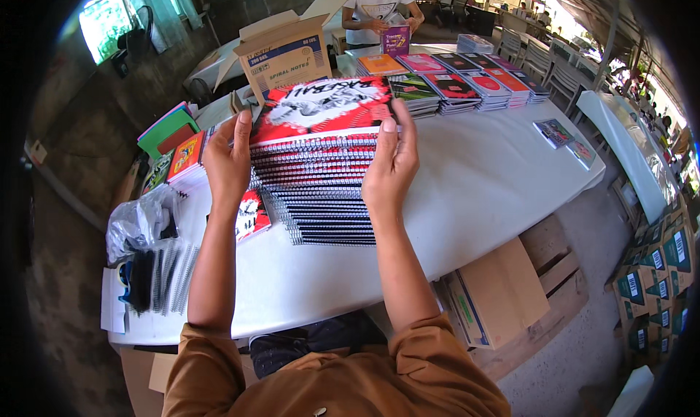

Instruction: The person assembles spiral notebooks by inserting a wire coil into the pre-punched holes of notebook covers and pages, then stacks the finished notebooks on a table.

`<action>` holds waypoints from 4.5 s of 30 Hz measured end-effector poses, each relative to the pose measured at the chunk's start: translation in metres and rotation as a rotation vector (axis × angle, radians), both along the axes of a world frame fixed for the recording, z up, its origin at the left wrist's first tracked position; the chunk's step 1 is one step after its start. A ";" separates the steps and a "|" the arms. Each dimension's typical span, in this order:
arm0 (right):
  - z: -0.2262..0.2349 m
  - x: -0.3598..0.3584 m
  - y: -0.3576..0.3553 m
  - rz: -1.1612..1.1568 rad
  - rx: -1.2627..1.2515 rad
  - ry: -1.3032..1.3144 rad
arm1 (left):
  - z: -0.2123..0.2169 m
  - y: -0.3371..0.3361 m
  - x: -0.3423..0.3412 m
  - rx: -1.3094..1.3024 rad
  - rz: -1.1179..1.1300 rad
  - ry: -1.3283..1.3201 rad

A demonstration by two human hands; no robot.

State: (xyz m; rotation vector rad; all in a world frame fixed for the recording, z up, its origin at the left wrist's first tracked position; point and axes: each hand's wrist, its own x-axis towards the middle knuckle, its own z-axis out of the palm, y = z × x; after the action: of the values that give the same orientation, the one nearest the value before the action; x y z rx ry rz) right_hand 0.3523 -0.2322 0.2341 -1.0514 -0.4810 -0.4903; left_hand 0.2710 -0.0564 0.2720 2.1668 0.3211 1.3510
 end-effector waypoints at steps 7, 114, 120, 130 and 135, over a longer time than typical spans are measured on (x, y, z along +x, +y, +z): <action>-0.005 0.005 0.010 -0.191 -0.028 -0.039 | -0.015 0.012 0.005 -0.260 0.005 -0.143; -0.166 -0.114 0.032 0.895 -0.605 0.101 | -0.124 0.079 -0.239 -0.739 -0.355 0.617; -0.170 -0.114 0.031 0.871 -0.610 0.092 | -0.139 0.077 -0.232 -0.714 -0.331 0.574; -0.159 -0.116 0.033 0.966 -0.553 -0.083 | -0.130 0.079 -0.230 -0.909 -0.317 0.601; -0.165 -0.113 0.034 1.062 -0.458 -0.144 | -0.126 0.086 -0.233 -1.439 -0.445 0.542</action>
State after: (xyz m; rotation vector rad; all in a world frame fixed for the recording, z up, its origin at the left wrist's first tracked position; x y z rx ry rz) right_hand 0.2389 -0.1985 0.0688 -1.0308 -1.2152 0.5170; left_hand 0.0381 0.0294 0.1463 1.1383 0.6791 0.0455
